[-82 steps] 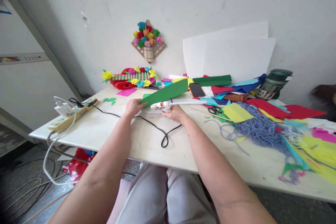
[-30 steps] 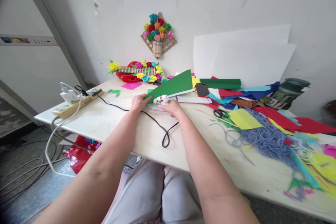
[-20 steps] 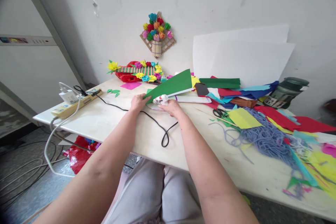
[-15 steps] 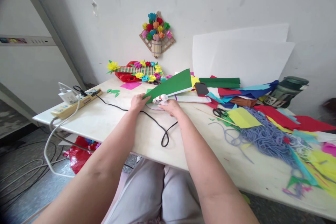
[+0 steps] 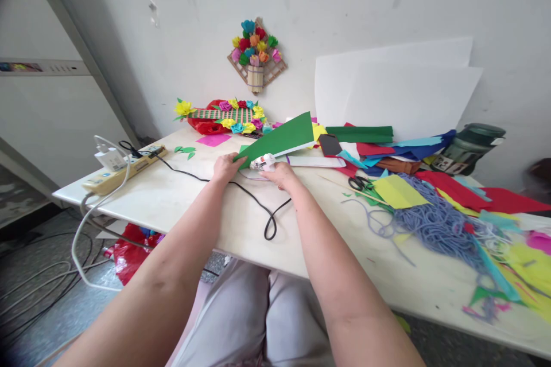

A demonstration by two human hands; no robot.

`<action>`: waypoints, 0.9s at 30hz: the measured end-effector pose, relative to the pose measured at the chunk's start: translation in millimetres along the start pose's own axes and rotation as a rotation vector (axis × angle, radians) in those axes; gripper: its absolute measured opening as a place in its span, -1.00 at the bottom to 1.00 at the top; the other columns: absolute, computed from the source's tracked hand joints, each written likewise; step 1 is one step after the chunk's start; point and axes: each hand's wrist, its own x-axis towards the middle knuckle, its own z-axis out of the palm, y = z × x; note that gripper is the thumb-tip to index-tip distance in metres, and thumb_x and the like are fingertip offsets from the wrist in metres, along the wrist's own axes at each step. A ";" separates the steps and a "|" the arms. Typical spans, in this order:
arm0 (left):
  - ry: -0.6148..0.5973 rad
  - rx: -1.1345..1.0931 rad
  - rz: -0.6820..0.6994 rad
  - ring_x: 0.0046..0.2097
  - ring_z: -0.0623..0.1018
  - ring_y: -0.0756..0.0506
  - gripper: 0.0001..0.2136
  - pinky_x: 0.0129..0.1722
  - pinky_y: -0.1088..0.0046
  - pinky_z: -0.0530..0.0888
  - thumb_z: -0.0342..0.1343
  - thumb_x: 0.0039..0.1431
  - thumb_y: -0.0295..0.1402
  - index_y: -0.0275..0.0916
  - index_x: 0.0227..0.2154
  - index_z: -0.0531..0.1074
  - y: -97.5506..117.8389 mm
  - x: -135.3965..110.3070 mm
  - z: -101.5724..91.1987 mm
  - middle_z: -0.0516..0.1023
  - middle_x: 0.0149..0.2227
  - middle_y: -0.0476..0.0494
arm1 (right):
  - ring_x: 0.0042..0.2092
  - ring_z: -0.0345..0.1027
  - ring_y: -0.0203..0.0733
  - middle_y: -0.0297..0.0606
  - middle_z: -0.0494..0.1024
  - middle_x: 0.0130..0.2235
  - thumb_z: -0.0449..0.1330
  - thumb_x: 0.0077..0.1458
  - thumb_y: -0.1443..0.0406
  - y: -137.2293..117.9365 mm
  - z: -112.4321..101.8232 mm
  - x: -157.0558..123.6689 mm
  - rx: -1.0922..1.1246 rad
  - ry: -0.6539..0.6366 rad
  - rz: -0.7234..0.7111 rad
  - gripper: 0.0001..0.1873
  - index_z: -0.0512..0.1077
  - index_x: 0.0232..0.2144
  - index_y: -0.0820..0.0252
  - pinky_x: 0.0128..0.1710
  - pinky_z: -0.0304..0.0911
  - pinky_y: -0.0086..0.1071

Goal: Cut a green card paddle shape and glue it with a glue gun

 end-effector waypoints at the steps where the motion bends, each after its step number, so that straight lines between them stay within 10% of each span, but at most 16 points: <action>1: -0.001 0.000 0.002 -0.28 0.47 -0.11 -0.61 -0.45 0.47 0.22 -0.09 0.04 0.05 -0.13 -0.39 0.47 -0.2 0.1 0.1 0.54 -0.36 -0.12 | -0.72 0.09 -0.42 -0.40 0.31 -0.65 0.18 -0.10 0.11 -0.7 -0.4 -0.3 -0.003 0.000 0.003 -0.66 0.44 -0.31 0.22 -0.74 0.10 -0.53; 27: 0.002 0.000 0.008 -0.27 0.47 -0.12 -0.56 -0.44 0.47 0.21 -0.14 0.05 0.07 -0.13 -0.34 0.48 -0.7 0.5 -0.4 0.54 -0.34 -0.14 | -0.72 0.10 -0.42 -0.42 0.30 -0.68 0.19 -0.08 0.11 5.6 -1.7 1.3 0.027 -0.015 -0.001 -0.64 0.43 -0.28 0.24 -0.73 0.10 -0.54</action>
